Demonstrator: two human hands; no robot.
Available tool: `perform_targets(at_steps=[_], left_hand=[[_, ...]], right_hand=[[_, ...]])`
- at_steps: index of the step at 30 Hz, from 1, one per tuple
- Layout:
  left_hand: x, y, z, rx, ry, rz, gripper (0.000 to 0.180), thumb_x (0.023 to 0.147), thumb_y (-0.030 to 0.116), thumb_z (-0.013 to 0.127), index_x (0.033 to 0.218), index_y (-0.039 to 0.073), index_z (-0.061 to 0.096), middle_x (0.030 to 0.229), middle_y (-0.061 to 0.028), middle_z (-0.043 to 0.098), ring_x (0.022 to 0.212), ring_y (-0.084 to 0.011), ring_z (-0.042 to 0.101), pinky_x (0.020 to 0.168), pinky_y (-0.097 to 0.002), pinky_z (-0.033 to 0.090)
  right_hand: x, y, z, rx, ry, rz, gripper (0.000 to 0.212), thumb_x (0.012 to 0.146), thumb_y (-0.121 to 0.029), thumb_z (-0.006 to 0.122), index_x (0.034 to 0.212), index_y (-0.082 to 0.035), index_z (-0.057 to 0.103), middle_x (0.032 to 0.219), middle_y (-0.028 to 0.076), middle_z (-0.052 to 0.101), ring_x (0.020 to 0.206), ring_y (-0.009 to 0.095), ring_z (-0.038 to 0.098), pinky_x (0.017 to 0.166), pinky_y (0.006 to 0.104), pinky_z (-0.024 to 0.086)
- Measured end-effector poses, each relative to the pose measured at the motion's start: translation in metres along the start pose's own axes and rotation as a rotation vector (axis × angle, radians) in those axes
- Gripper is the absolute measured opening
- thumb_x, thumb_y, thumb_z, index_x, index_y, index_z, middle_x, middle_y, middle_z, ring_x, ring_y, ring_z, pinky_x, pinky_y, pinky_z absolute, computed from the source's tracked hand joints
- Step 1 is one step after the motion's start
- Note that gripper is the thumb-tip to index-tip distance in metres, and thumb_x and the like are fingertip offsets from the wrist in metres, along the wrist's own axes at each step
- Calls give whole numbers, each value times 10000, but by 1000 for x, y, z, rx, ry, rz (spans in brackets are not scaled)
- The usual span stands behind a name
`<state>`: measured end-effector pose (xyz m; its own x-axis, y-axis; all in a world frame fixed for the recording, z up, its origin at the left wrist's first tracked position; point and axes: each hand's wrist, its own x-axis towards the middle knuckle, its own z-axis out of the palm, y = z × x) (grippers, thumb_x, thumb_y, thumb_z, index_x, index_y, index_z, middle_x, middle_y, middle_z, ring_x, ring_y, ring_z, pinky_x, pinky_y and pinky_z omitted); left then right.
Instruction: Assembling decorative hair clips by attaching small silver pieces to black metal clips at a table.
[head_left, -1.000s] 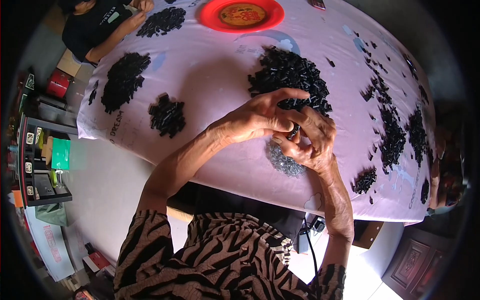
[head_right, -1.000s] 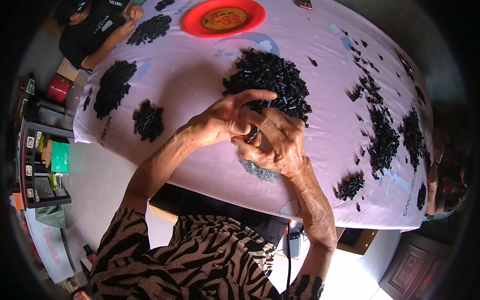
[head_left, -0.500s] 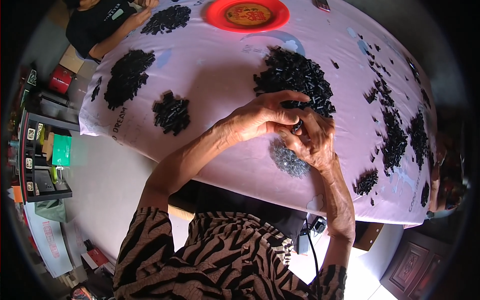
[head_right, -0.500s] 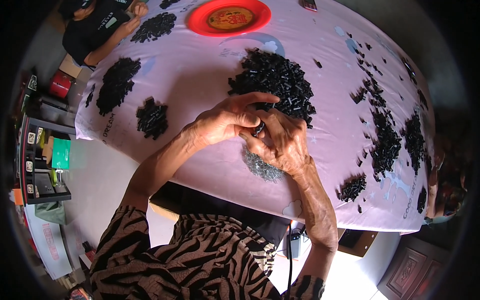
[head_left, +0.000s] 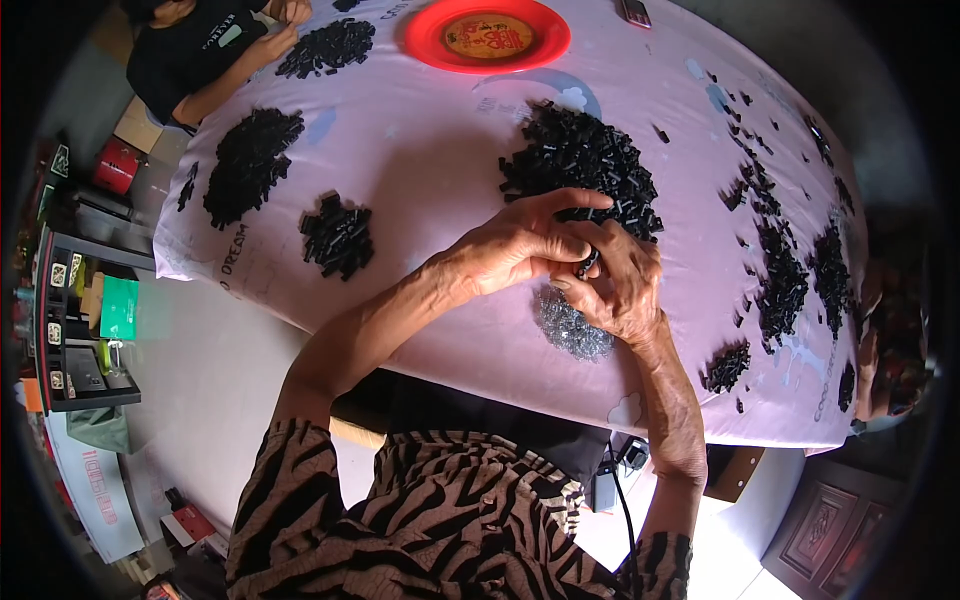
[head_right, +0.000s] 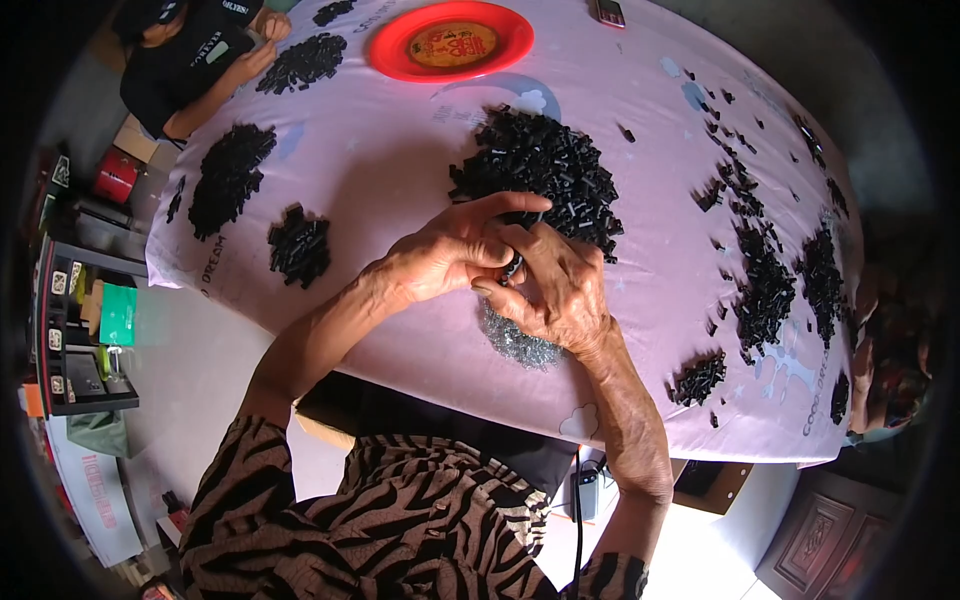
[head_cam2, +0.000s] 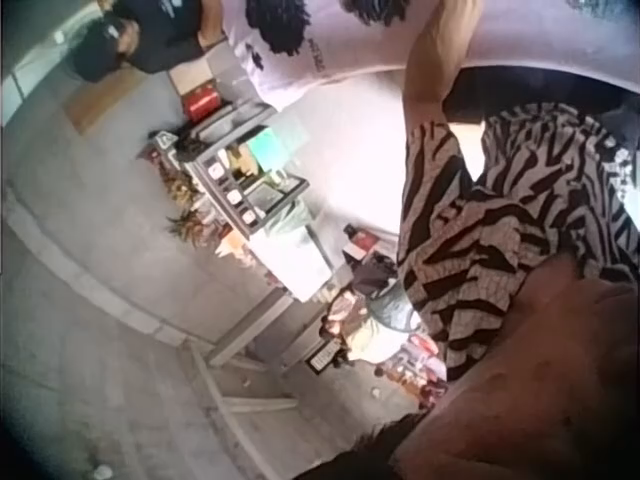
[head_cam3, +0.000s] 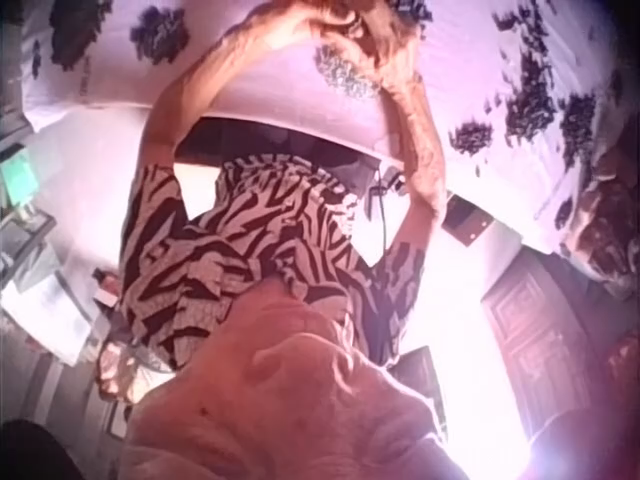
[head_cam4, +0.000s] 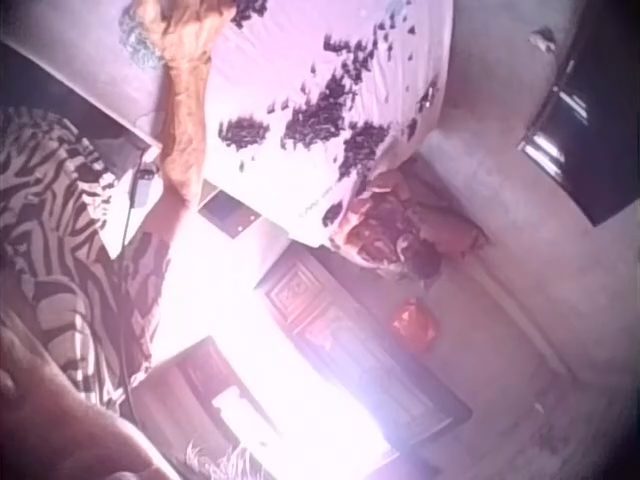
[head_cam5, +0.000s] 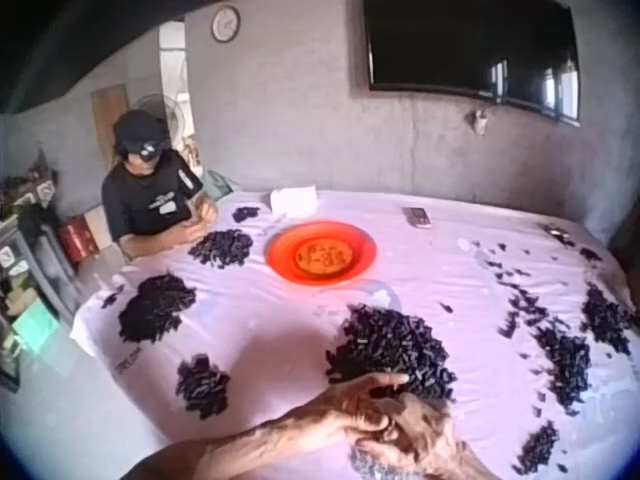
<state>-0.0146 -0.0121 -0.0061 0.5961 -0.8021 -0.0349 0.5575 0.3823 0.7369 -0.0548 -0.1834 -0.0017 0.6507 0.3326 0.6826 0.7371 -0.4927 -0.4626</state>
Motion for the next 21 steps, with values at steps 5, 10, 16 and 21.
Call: perform_targets(at_steps=[5, 10, 16, 21], left_hand=[[1, 1, 0, -26, 18, -8, 651, 793, -42, 603, 1389, 74, 367, 1051, -59, 632, 868, -177, 607, 801, -313, 521], [1, 0, -2, -67, -23, -9, 578, 836, -26, 618, 1355, 71, 382, 1014, -63, 616, 903, -149, 609, 851, -347, 532], [2, -1, -5, -110, -44, -14, 572, 831, -28, 620, 1345, 61, 386, 1016, -65, 608, 906, -147, 606, 854, -336, 531], [1, 4, 3, -85, -4, -44, 653, 787, 11, 626, 1382, 41, 361, 988, -37, 628, 849, -167, 618, 775, -291, 525]], right_hand=[[-2, 2, 0, 20, 19, 16, 399, 719, -308, 769, 959, -29, 615, 674, 59, 536, 536, 192, 567, 504, 308, 471], [-2, 5, 2, 22, 37, -5, 395, 737, -324, 760, 948, -26, 613, 683, 62, 540, 547, 200, 570, 505, 320, 470], [-1, 4, 0, 52, -1, 30, 380, 732, -307, 764, 927, -20, 610, 679, 67, 544, 551, 208, 575, 503, 324, 467], [0, 3, -1, 33, 19, -7, 358, 717, -264, 778, 916, -17, 612, 682, 70, 553, 551, 211, 578, 503, 323, 468]])
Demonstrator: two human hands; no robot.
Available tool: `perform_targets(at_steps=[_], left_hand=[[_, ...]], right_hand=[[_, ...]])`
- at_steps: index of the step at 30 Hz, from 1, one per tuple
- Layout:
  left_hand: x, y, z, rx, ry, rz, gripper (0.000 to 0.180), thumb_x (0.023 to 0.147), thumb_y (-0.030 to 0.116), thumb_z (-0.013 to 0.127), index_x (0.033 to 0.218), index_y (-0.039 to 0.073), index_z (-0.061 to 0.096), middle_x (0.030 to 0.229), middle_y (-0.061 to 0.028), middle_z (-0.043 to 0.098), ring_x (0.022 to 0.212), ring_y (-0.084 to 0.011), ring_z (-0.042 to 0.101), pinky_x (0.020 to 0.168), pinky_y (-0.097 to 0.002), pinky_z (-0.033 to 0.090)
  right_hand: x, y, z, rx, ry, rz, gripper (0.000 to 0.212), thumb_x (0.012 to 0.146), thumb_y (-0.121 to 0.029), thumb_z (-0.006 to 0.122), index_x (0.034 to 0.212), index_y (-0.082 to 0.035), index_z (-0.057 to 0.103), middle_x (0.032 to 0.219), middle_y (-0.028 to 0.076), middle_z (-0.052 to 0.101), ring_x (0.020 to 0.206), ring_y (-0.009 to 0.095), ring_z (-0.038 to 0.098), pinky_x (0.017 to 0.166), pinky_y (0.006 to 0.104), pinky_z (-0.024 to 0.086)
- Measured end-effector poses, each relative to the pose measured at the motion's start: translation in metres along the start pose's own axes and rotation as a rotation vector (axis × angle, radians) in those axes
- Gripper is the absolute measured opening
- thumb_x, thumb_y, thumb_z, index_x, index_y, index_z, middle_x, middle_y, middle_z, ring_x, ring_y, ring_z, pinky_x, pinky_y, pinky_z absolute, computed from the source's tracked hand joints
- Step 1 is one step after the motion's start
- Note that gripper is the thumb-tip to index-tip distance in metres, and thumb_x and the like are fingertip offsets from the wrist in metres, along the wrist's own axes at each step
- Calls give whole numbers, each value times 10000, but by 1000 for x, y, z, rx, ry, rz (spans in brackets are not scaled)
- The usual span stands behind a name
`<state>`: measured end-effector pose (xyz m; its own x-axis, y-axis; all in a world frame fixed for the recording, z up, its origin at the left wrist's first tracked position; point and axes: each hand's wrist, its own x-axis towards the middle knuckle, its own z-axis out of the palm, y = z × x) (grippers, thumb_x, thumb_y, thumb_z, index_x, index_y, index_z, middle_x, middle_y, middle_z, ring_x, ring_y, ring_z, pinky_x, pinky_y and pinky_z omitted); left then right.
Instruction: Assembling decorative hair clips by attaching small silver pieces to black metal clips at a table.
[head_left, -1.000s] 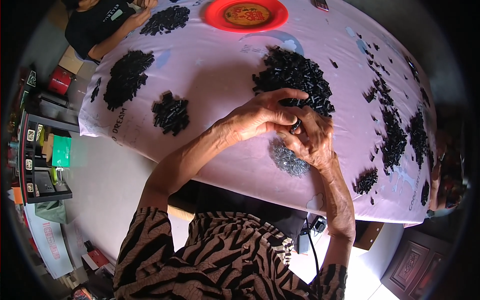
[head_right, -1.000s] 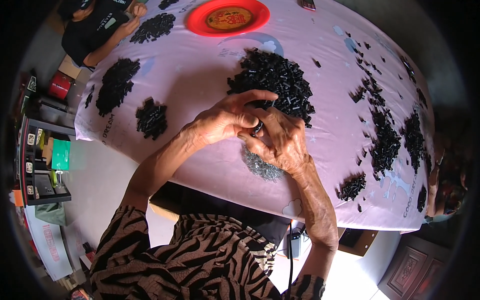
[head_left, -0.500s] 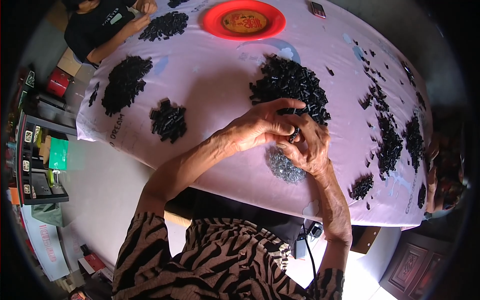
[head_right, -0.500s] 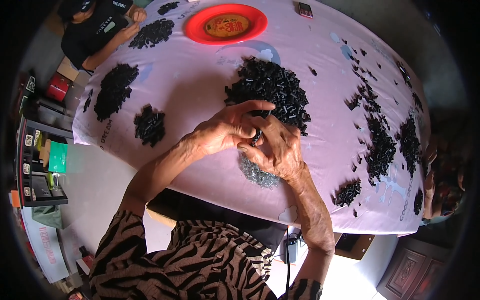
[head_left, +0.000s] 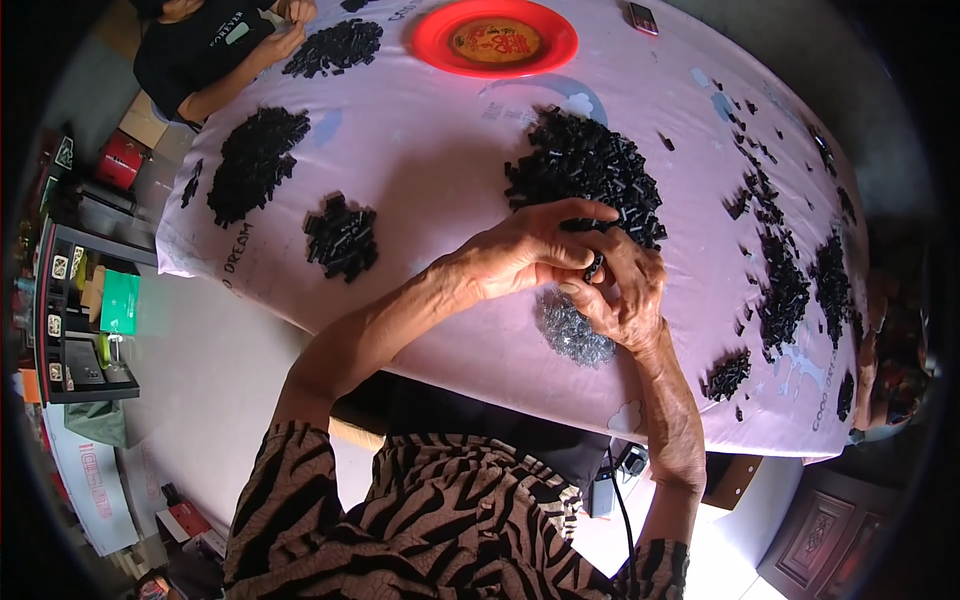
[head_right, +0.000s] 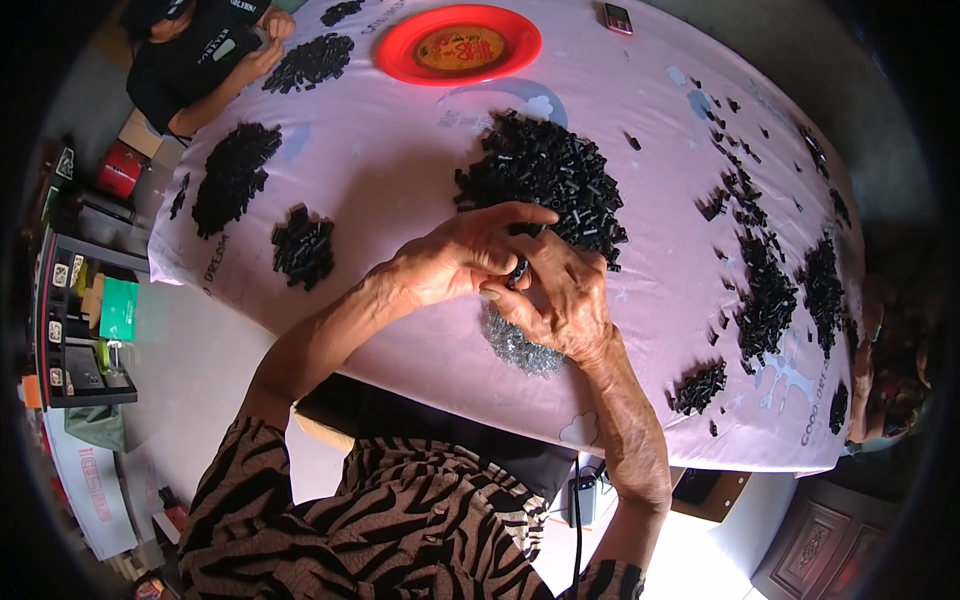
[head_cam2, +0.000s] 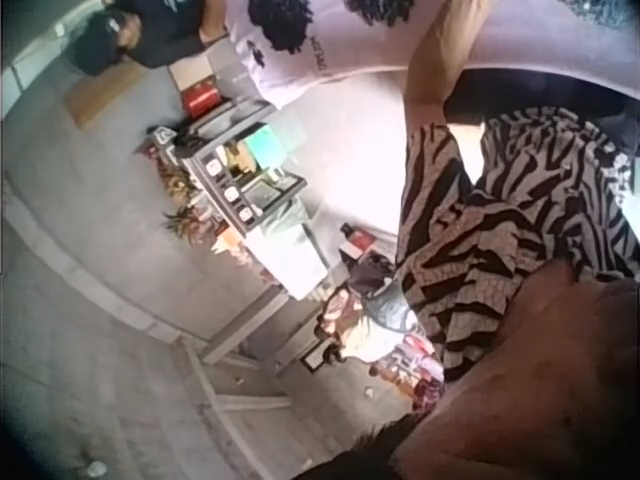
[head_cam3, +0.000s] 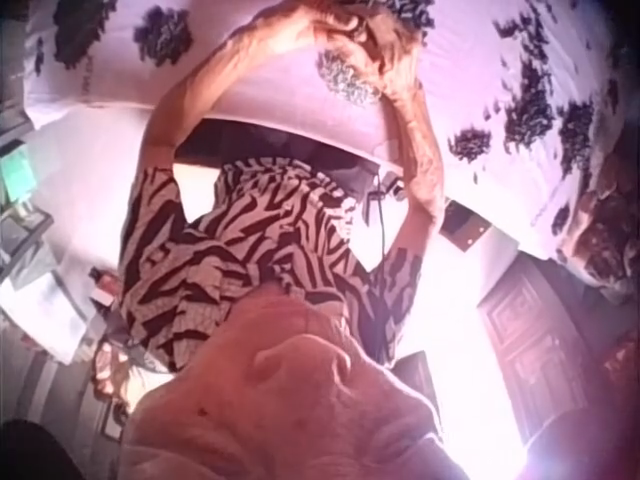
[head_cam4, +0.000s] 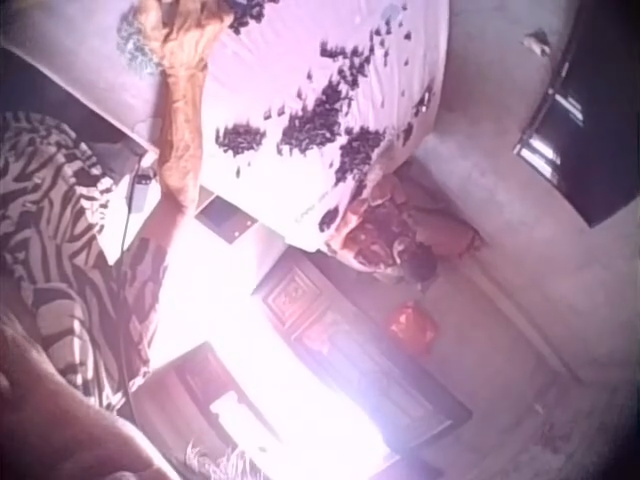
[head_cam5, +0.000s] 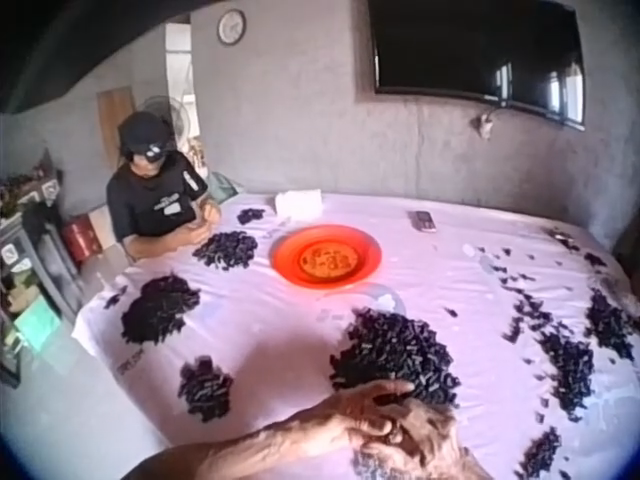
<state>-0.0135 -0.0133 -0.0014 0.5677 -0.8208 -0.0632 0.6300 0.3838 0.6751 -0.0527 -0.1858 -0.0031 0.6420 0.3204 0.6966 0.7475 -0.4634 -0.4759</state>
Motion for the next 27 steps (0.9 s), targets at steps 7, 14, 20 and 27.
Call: perform_targets(at_steps=[7, 14, 20, 27], left_hand=[[-4, 1, 1, 28, -40, 17, 695, 762, -26, 633, 1389, 18, 337, 934, -73, 641, 843, -172, 613, 755, -280, 520], [-1, 0, 1, 12, -81, 5, 692, 756, -38, 641, 1380, 11, 346, 1015, -115, 638, 830, -188, 602, 737, -287, 518], [-3, 0, 2, 72, -23, 29, 656, 767, 27, 667, 1359, 31, 383, 1025, -60, 624, 840, -181, 598, 736, -284, 510], [-2, -2, -4, 93, 21, 9, 632, 776, 48, 680, 1348, 37, 412, 1015, -48, 623, 855, -157, 605, 782, -285, 520]], right_hand=[[1, -7, 2, -46, 46, -58, 368, 678, -199, 798, 934, -2, 620, 670, 72, 571, 545, 210, 580, 501, 317, 472], [-1, -9, 0, -59, 33, -26, 398, 653, -205, 808, 942, -5, 622, 732, 85, 607, 590, 208, 618, 541, 307, 510], [-2, -4, 1, -13, 15, -13, 415, 677, -226, 795, 980, -15, 603, 723, 88, 616, 579, 211, 612, 532, 316, 507], [1, -7, -1, -95, 28, -80, 388, 694, -215, 791, 967, -12, 605, 754, 75, 626, 545, 202, 601, 490, 298, 489]])
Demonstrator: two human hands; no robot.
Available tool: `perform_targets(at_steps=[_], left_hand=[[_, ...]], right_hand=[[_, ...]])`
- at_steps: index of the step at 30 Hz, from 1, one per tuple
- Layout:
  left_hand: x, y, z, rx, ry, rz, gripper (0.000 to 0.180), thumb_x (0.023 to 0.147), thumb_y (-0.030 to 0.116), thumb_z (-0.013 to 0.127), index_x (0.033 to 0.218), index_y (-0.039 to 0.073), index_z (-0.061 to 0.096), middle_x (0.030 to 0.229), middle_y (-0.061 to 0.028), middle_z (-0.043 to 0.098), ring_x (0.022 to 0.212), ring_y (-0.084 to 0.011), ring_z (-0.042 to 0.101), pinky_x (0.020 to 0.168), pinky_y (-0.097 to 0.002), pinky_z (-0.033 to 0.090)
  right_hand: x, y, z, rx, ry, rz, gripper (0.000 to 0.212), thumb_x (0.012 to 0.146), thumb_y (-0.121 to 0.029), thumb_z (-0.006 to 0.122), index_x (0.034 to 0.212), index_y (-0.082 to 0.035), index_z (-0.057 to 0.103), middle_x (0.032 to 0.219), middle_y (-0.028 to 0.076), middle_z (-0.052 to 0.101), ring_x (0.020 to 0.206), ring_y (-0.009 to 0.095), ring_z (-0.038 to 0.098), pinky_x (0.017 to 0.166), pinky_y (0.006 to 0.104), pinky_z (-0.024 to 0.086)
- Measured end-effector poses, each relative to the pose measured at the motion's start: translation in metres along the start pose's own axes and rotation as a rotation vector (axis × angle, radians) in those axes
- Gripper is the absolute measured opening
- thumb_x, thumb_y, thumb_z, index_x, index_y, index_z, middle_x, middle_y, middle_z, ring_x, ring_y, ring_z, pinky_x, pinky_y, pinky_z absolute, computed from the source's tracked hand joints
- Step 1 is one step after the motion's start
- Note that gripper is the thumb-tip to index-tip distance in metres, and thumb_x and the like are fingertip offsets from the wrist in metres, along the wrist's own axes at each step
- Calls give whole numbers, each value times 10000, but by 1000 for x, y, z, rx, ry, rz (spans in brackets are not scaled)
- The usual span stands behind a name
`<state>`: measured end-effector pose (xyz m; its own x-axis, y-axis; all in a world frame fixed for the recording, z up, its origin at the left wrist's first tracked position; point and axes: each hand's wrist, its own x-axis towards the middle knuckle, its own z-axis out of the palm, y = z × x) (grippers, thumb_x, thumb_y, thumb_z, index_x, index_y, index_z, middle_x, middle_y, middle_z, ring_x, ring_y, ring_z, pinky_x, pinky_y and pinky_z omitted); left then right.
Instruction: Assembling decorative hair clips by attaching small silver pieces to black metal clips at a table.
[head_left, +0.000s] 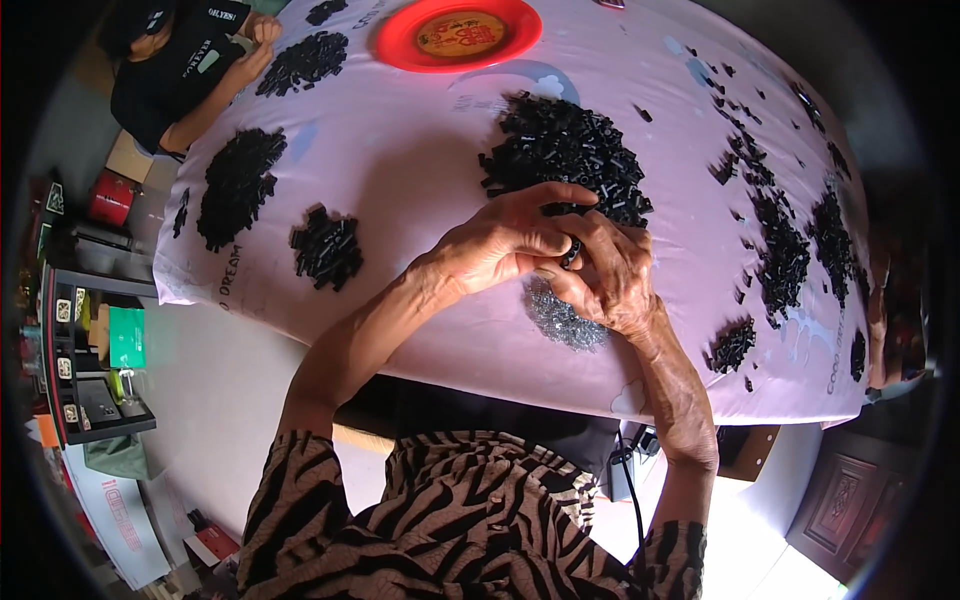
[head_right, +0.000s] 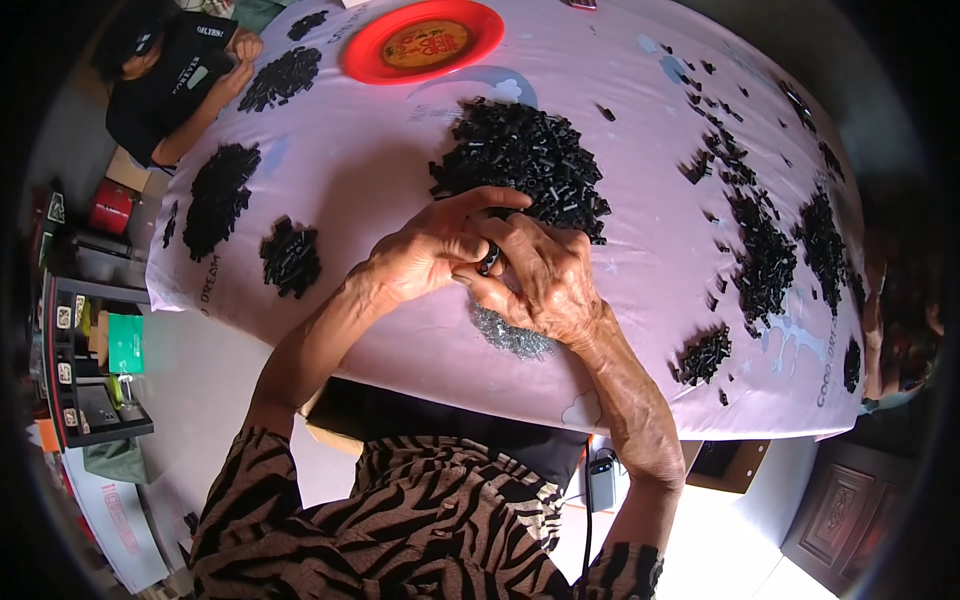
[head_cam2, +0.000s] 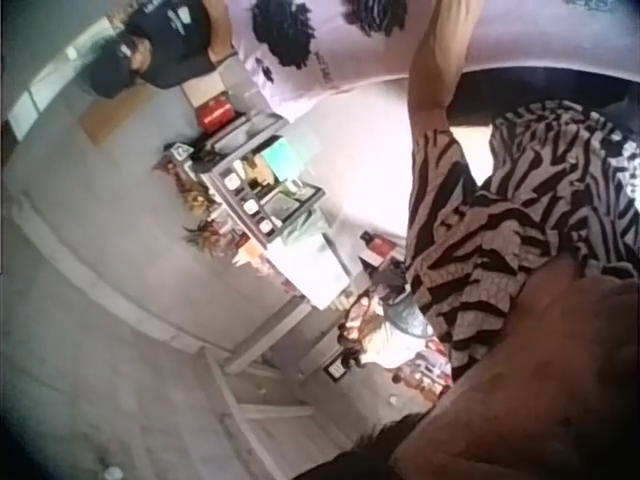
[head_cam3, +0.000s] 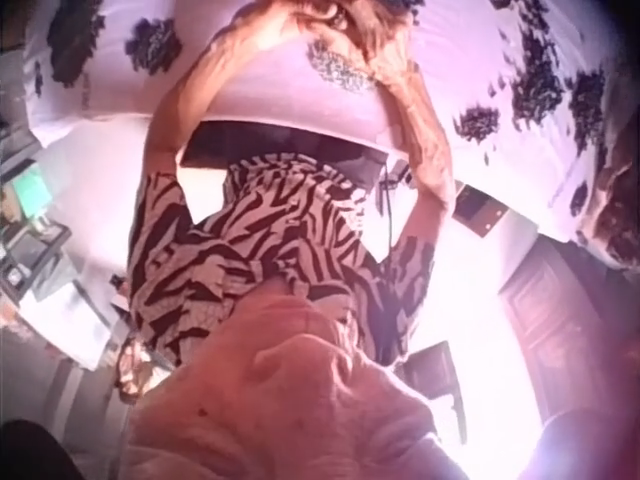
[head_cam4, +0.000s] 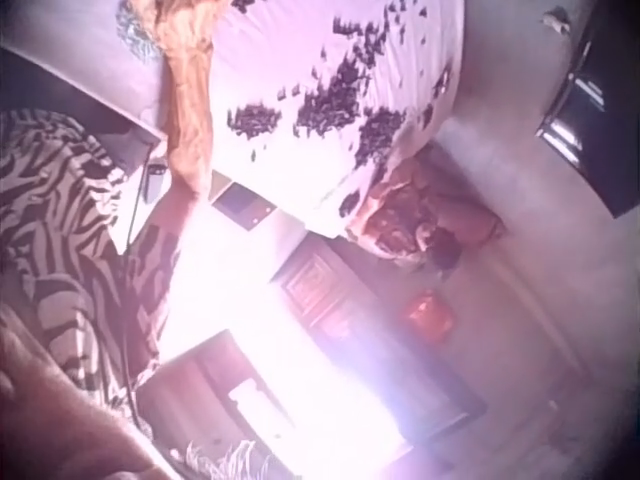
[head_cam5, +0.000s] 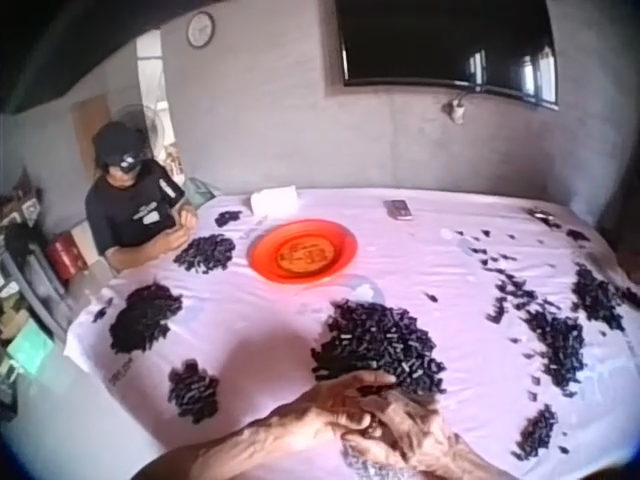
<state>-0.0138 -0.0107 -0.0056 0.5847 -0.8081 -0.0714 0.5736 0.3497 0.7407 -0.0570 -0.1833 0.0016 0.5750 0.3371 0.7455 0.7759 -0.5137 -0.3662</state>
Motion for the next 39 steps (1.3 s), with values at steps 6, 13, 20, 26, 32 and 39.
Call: perform_targets(at_steps=[6, 13, 20, 26, 32, 39], left_hand=[[2, 1, 3, -19, -8, -9, 565, 798, 23, 676, 1309, 38, 435, 922, -23, 596, 840, -78, 587, 790, -257, 521], [1, 4, 0, 47, -24, 16, 636, 844, 316, 678, 1343, 22, 416, 1041, -65, 627, 891, -132, 592, 787, -275, 507], [-1, 3, -3, -46, 10, 11, 402, 943, 273, 553, 1269, 47, 486, 935, -90, 644, 847, -143, 638, 731, -285, 520], [-1, 5, -1, 74, 20, 13, 555, 915, 384, 569, 1319, 28, 438, 1032, -96, 628, 826, -129, 597, 751, -288, 513], [-1, 5, 2, 67, 29, 17, 538, 916, 376, 569, 1307, 26, 455, 964, -74, 615, 803, -123, 592, 748, -281, 512], [0, 1, 0, -47, -2, 7, 408, 930, 287, 571, 1247, 37, 508, 1015, -116, 634, 911, -187, 641, 802, -339, 540]], right_hand=[[-3, -3, -2, -21, -1, 19, 372, 721, -219, 777, 971, -12, 595, 771, 68, 630, 529, 189, 596, 471, 302, 482], [-3, -4, 1, -13, 18, 51, 302, 737, -193, 749, 921, -21, 582, 698, 51, 588, 531, 198, 591, 467, 299, 473], [-1, -8, -1, -42, 27, 35, 272, 729, -143, 752, 882, 12, 589, 746, 83, 596, 543, 206, 598, 479, 299, 471], [-2, -8, -1, -81, 20, 29, 285, 727, -136, 754, 901, 20, 589, 738, 74, 595, 539, 195, 597, 466, 297, 457], [-1, -9, -1, -53, 30, 25, 296, 733, -126, 750, 924, 26, 584, 724, 68, 591, 532, 187, 591, 459, 298, 454], [-2, -8, 0, -23, 51, 2, 217, 758, -101, 730, 888, 3, 592, 718, 54, 591, 517, 176, 580, 457, 298, 455]])
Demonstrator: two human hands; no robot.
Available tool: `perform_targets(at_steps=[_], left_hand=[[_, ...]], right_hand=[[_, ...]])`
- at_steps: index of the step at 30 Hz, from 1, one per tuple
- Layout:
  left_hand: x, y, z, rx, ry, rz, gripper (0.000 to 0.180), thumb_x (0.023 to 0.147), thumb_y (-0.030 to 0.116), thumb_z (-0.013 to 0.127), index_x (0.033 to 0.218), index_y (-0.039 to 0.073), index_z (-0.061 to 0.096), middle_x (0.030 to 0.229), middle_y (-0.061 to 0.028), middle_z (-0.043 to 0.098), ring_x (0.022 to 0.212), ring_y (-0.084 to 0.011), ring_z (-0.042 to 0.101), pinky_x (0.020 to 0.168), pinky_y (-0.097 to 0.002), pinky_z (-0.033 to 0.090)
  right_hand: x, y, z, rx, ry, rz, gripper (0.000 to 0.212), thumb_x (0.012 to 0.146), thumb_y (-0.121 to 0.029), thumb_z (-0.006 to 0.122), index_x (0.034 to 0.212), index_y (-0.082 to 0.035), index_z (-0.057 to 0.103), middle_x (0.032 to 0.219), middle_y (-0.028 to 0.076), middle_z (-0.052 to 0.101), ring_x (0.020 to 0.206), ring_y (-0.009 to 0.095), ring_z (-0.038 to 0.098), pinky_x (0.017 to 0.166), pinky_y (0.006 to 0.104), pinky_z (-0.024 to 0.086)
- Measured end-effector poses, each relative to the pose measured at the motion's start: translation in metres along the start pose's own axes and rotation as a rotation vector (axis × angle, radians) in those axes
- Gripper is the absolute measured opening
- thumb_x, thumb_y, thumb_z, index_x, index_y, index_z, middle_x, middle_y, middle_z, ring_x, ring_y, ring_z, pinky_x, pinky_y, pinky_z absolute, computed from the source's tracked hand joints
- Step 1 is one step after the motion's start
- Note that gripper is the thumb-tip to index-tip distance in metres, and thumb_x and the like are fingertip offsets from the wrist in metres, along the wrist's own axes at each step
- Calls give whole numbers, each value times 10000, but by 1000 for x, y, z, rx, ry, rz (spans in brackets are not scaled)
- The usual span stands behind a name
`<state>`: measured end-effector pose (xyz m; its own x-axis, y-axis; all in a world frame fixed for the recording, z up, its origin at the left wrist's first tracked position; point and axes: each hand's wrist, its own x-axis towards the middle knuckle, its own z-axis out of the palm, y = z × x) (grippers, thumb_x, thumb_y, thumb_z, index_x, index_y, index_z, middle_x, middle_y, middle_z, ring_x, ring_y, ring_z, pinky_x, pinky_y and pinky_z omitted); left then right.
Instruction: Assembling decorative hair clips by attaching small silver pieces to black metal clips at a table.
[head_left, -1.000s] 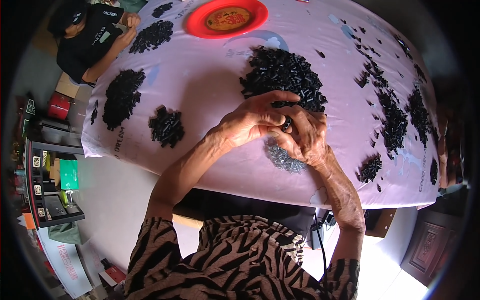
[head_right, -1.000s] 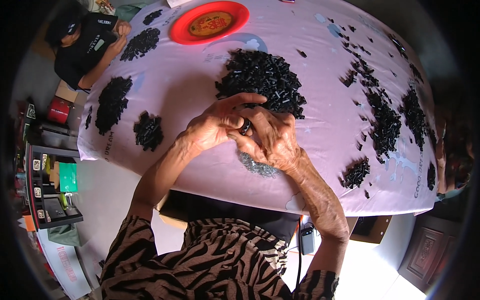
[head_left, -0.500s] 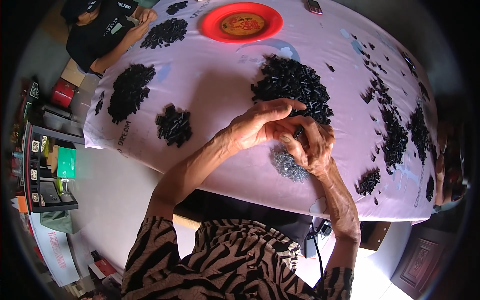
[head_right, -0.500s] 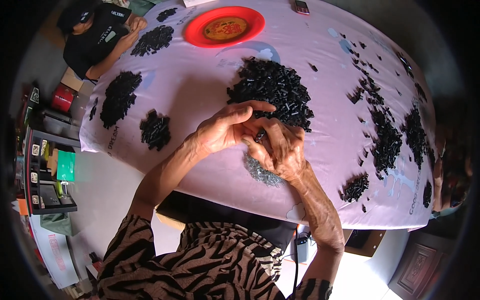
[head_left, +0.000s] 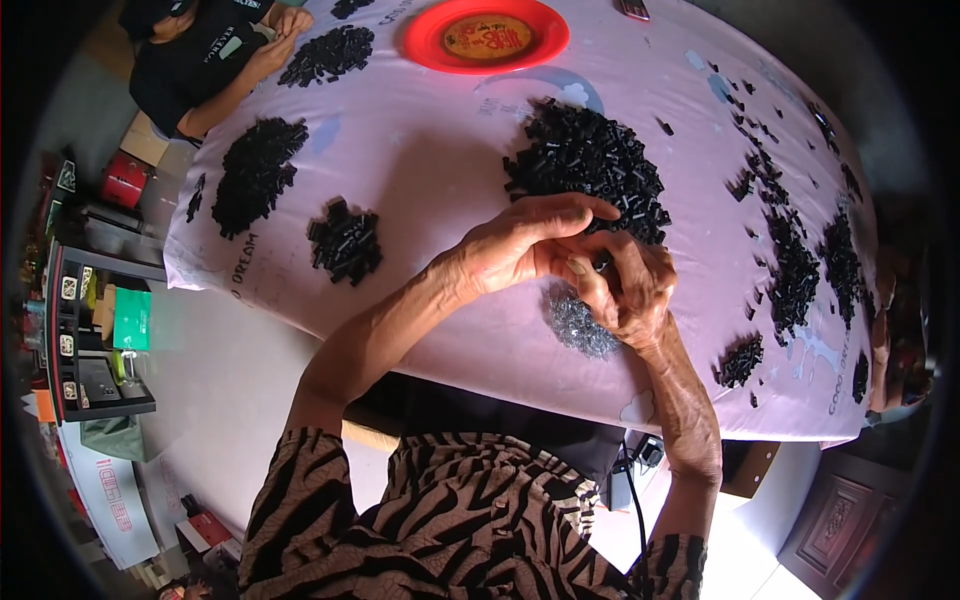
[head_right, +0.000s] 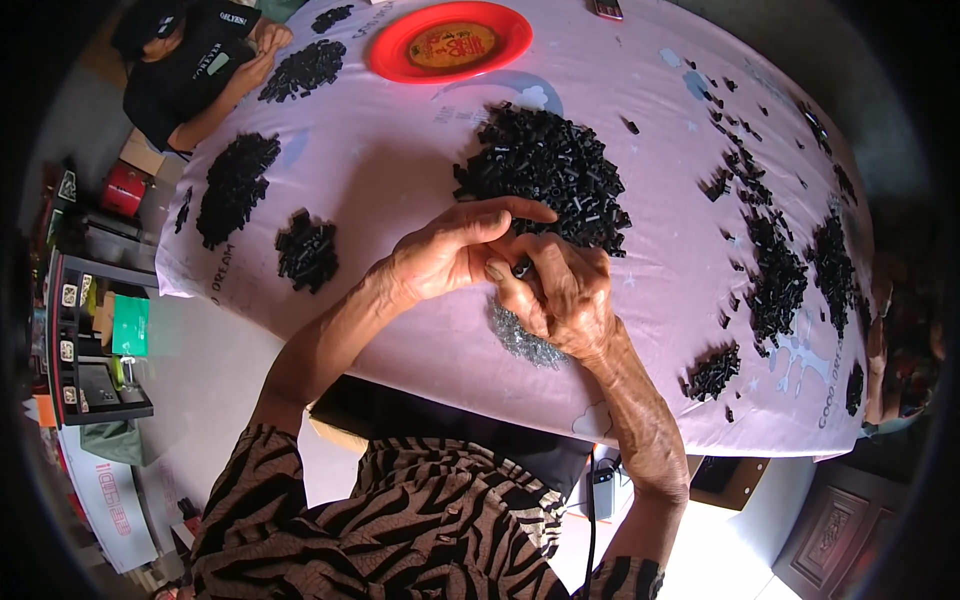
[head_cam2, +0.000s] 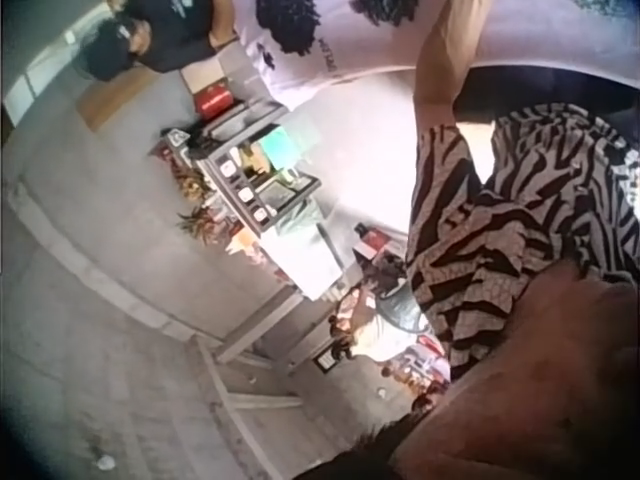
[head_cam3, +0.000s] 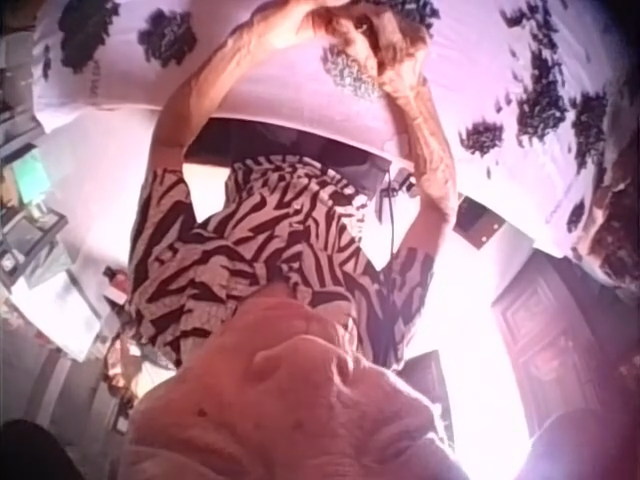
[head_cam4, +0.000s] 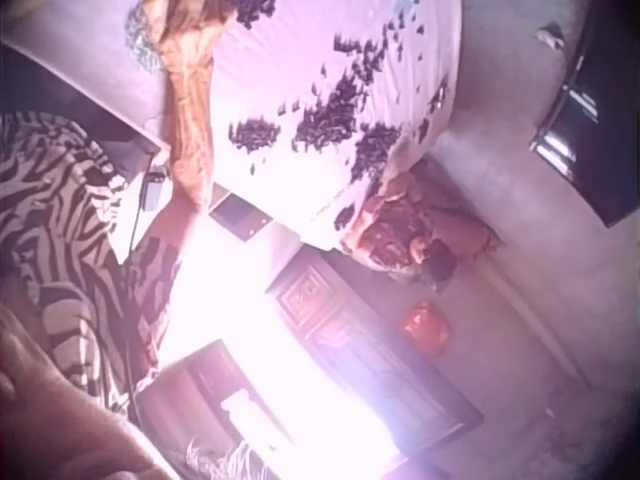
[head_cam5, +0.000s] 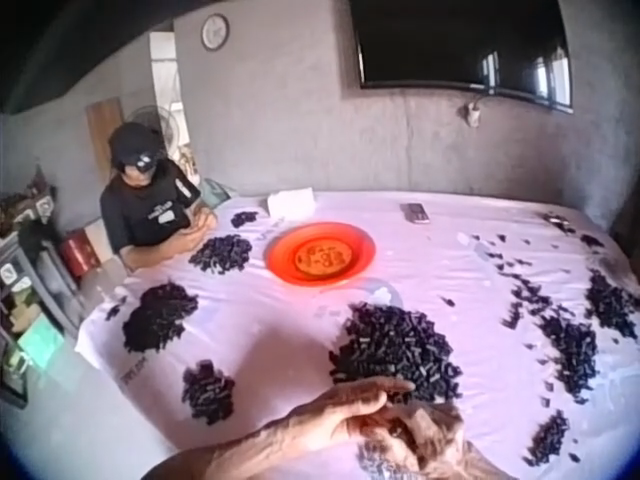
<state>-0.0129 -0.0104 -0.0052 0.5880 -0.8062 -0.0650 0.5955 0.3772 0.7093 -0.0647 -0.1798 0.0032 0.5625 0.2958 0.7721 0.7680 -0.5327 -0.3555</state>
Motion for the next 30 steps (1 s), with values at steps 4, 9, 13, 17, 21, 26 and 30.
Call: perform_targets(at_steps=[4, 9, 13, 17, 21, 26, 30], left_hand=[[-1, 3, -1, 19, -3, 2, 418, 925, 283, 579, 1249, 29, 504, 1024, -120, 629, 917, -197, 640, 805, -353, 544], [-1, 5, -1, 40, -6, 7, 430, 921, 270, 584, 1259, 20, 492, 1005, -113, 636, 906, -190, 645, 809, -349, 546], [-6, 13, 0, 94, -48, -1, 498, 875, 259, 651, 1275, 16, 482, 944, -88, 648, 882, -151, 643, 810, -317, 544], [-6, 12, -1, 163, -16, -13, 586, 810, 216, 722, 1294, 10, 464, 897, -59, 646, 840, -130, 631, 825, -297, 532], [-4, 13, 2, 184, -27, -14, 610, 778, 167, 747, 1294, 6, 462, 885, -47, 650, 836, -131, 629, 816, -284, 518], [0, 10, -3, 233, -56, 26, 678, 739, 160, 751, 1306, -23, 427, 982, -92, 668, 865, -158, 625, 747, -259, 507], [1, 8, -5, 196, -97, 42, 657, 739, 146, 740, 1293, -28, 434, 1010, -90, 652, 847, -164, 628, 720, -255, 508]], right_hand=[[0, -1, 0, -23, -16, 21, 190, 761, -87, 723, 877, -8, 595, 720, 50, 593, 517, 175, 579, 452, 293, 452], [-2, 1, 1, -6, 8, 6, 211, 749, -89, 733, 891, -9, 599, 727, 49, 597, 533, 173, 588, 451, 284, 455], [-1, -2, 2, 34, 23, -9, 291, 720, -108, 751, 947, -5, 602, 732, 48, 602, 522, 176, 592, 449, 283, 467], [-5, -2, 2, 9, -18, 4, 366, 716, -133, 756, 1021, -6, 598, 709, 39, 593, 520, 163, 591, 451, 277, 467], [-1, -4, 2, -9, -1, -1, 307, 755, -144, 745, 977, 7, 595, 694, 41, 605, 495, 133, 567, 470, 251, 428], [-2, 4, 4, 46, -28, 35, 437, 715, -282, 795, 1018, -24, 614, 701, 38, 609, 542, 164, 609, 508, 284, 502], [-3, 9, 5, 20, -46, 20, 465, 695, -303, 806, 1012, -23, 614, 724, 51, 625, 559, 176, 623, 526, 292, 519]])
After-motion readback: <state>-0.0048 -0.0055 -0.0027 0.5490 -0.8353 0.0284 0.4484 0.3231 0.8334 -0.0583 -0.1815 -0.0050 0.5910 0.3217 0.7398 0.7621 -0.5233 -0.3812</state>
